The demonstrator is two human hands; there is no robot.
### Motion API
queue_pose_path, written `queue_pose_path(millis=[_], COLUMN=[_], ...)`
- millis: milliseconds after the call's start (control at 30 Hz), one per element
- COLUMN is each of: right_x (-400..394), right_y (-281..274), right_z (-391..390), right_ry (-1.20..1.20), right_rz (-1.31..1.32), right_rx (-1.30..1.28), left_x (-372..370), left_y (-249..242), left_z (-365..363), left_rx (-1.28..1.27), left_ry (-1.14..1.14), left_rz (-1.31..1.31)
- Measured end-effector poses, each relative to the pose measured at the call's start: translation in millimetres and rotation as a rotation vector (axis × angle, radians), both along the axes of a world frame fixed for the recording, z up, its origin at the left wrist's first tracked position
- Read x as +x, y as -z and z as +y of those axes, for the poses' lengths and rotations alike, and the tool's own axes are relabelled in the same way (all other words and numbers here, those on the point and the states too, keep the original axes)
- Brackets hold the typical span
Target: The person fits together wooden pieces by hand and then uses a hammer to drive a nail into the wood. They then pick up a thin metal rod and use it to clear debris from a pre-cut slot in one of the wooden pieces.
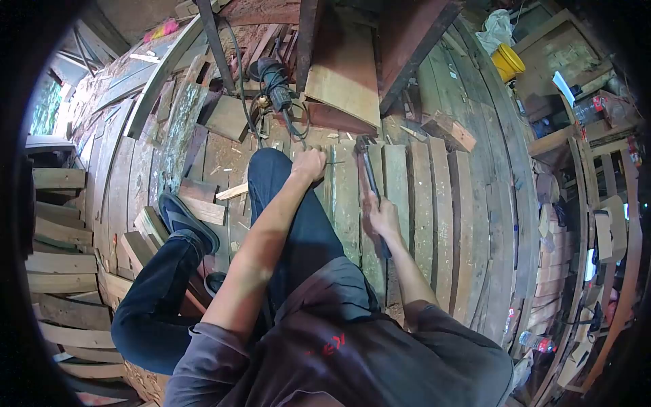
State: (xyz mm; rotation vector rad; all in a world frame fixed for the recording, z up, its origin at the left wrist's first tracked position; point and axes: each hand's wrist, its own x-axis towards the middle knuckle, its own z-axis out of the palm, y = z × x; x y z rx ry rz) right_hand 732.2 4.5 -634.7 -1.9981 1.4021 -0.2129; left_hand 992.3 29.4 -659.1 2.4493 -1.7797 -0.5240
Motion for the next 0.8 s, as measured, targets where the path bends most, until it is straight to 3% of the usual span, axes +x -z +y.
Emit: queue_pose_path(millis=[167,267,367,400,467,633,800], right_x=[-11,-15,-16,-16,-13,4,27], right_y=[3,13,17,19,14,-19,-20], right_z=[0,-1,1,2,6,18,-16], right_ry=[-0.006,-0.020,-0.072,-0.084,-0.115,-0.178,-0.197], right_rz=[0.067,0.062,0.067,0.105,0.155,0.292,-0.147], right_rx=[0.025,-0.032,-0.084,-0.113,-0.112,-0.203,-0.296], left_x=[-1,4,13,18,21,28,27], left_y=[16,22,3,5,-4,-2,-21], left_z=[1,4,14,16,19,21,28], left_rx=[-0.045,-0.143,-0.354,-0.489,-0.594,-0.714,-0.608], left_ry=[0.041,-0.005,-0.118,-0.180,-0.284,-0.422,-0.440], left_rz=[-0.047,0.084,0.301,0.557,0.699,1.215,1.211])
